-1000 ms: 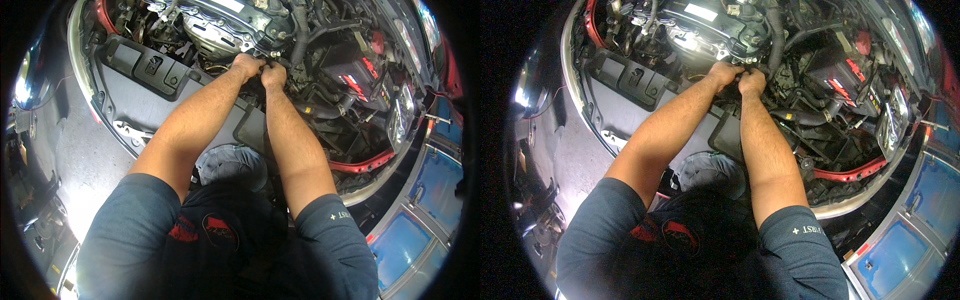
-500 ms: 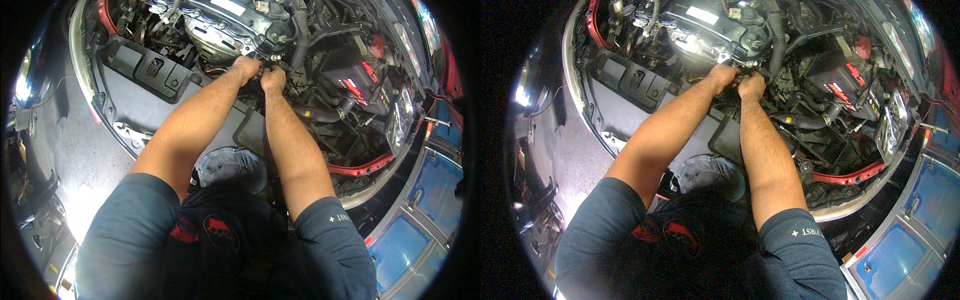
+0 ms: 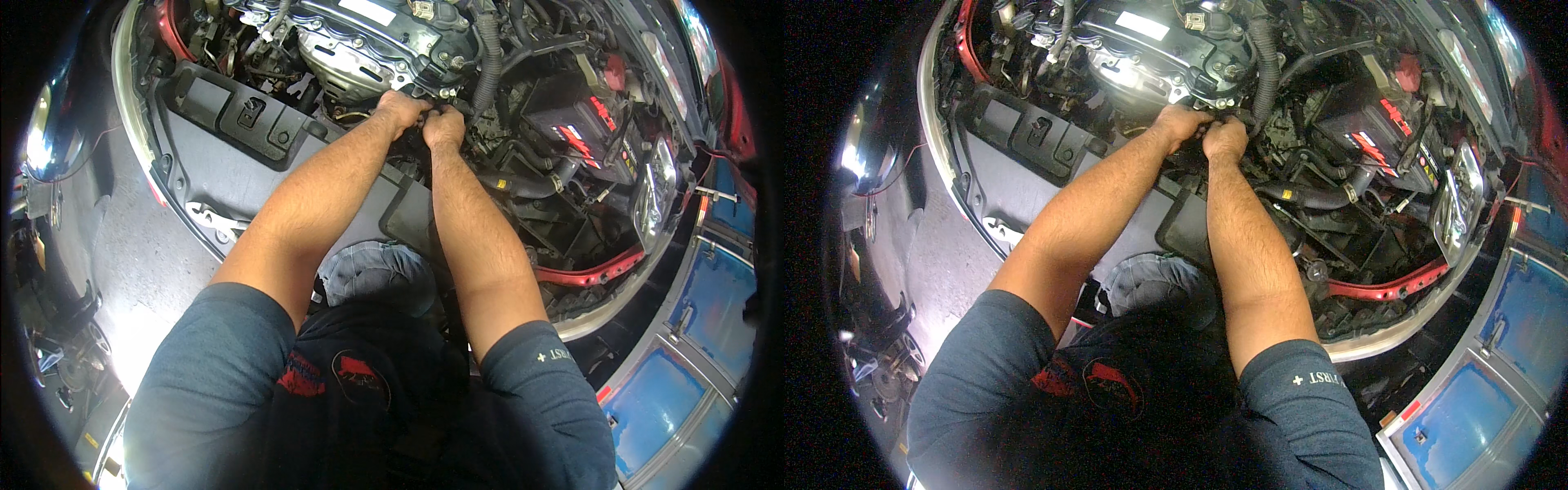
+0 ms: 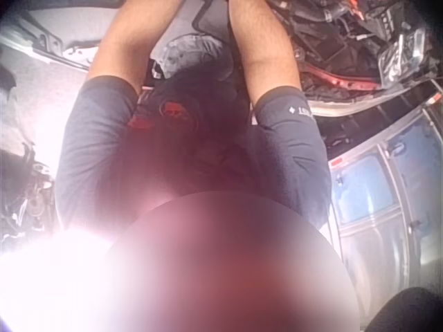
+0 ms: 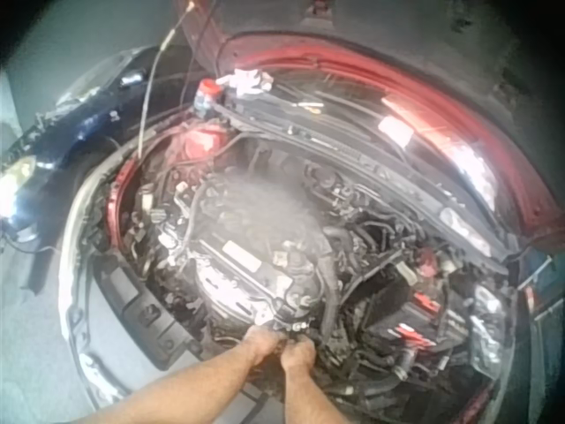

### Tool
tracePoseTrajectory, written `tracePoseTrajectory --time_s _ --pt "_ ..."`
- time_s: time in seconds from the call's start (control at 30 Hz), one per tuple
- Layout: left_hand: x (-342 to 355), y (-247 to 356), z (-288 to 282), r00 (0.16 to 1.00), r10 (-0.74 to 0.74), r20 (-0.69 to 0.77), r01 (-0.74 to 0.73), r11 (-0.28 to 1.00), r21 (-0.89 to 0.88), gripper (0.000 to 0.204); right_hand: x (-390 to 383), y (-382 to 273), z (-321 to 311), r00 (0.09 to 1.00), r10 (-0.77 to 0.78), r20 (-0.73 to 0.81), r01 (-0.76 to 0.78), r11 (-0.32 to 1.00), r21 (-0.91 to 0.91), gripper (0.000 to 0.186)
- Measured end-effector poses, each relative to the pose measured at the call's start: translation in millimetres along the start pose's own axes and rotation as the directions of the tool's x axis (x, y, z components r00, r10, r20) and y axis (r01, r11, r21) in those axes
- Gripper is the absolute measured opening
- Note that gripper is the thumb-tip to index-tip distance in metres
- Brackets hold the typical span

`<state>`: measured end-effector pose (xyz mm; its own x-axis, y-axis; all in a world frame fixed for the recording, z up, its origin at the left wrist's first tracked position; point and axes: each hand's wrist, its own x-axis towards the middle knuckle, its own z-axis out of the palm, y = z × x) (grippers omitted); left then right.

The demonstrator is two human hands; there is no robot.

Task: The person works under the hood of a red car, manipulating wires and components near the engine. They remove and reattach a plastic cover, handle a small black part, and use a wrench to tighten bolts. The person also picks up a cloth and places it on the engine cover.

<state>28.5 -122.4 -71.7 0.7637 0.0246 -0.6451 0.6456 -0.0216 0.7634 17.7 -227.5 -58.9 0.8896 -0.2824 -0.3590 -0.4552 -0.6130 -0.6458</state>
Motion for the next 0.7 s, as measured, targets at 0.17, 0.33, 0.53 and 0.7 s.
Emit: tracePoseTrajectory --time_s 0.17,0.33,0.53,0.7 --pt "2.4 -2.8 2.9 0.992 0.095 -0.089 -0.062 0.948 0.312 0.039 2.2 2.5 0.6 0.999 -0.035 0.001 0.035 0.999 -0.017 0.024" --pt "-3.6 4.1 2.4 0.999 -0.046 -0.006 0.046 0.999 -0.015 0.042 1.7 1.7 0.7 1.0 -0.017 -0.001 0.017 1.0 -0.014 0.025" --pt "-3.5 2.6 0.4 0.999 0.038 0.0 -0.037 0.989 0.144 0.038 3.1 3.4 1.0 0.999 -0.051 0.0 0.051 0.997 -0.052 0.027" --pt "-0.6 3.2 5.1 0.992 0.073 -0.103 -0.036 0.947 0.319 0.042 7.8 8.3 5.5 0.997 -0.07 -0.025 0.069 0.996 -0.047 0.027"
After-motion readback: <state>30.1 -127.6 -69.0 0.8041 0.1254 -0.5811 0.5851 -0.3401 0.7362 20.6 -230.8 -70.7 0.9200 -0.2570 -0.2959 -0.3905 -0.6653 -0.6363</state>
